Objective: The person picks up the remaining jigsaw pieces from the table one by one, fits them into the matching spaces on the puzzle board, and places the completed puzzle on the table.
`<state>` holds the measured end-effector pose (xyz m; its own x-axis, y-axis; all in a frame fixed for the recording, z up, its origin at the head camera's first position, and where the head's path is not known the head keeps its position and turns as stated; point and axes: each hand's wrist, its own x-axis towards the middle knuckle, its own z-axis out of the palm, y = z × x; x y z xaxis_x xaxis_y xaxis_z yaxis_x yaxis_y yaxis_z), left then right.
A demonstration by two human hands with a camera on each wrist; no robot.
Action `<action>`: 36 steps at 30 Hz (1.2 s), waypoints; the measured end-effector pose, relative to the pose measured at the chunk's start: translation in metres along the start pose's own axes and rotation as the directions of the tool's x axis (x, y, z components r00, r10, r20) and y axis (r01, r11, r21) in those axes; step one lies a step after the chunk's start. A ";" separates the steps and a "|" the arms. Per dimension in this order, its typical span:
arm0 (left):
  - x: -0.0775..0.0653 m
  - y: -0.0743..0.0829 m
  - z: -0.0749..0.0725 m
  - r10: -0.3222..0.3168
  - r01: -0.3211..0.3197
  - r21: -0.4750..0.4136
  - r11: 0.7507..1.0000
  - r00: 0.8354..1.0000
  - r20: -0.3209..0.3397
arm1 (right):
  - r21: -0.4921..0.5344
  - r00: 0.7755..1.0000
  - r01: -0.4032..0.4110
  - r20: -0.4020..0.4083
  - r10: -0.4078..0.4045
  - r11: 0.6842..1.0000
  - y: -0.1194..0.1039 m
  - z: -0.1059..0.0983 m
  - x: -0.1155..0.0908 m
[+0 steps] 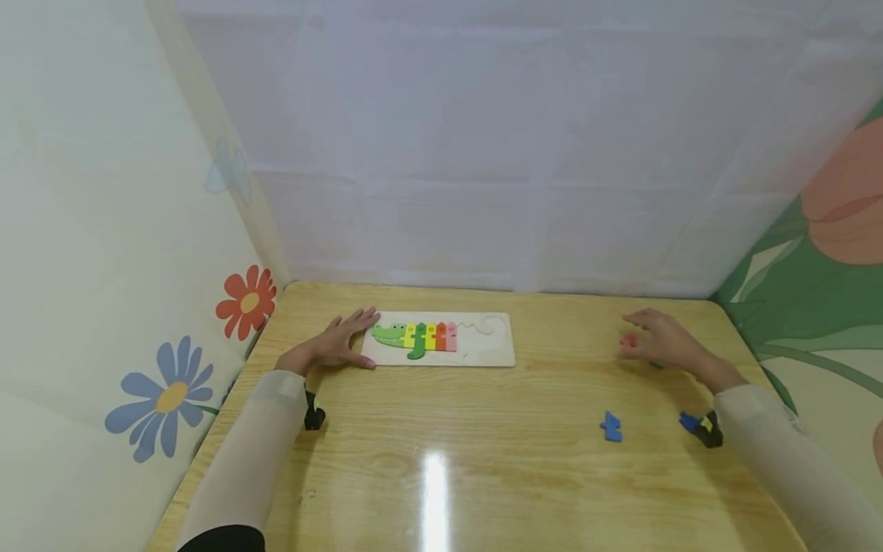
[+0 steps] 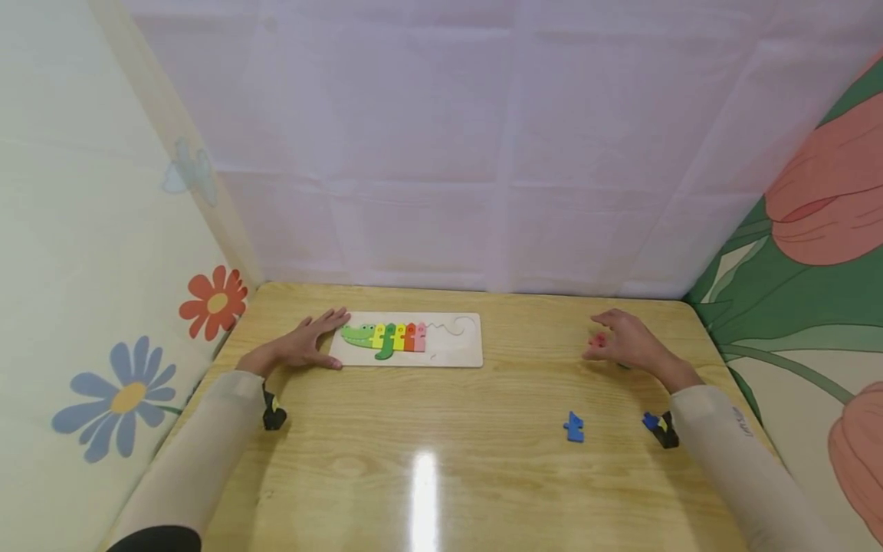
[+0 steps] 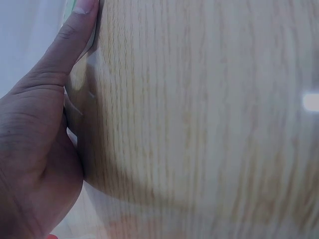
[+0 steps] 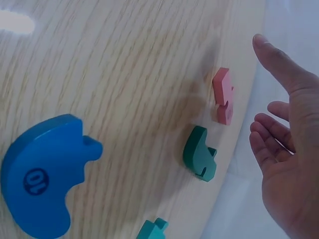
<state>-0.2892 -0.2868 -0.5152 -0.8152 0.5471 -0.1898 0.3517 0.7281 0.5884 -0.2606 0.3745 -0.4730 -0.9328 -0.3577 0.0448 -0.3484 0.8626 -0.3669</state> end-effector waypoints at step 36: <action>0.001 -0.001 0.001 0.005 -0.005 -0.008 1.000 1.000 -0.001 | 0.015 0.999 -0.041 0.031 0.040 0.999 0.022 0.013 -0.007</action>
<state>-0.2900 -0.2871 -0.5169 -0.8141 0.5502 -0.1857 0.3521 0.7221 0.5955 -0.2601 0.3916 -0.4934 -0.9428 -0.3333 0.0013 -0.3085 0.8709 -0.3826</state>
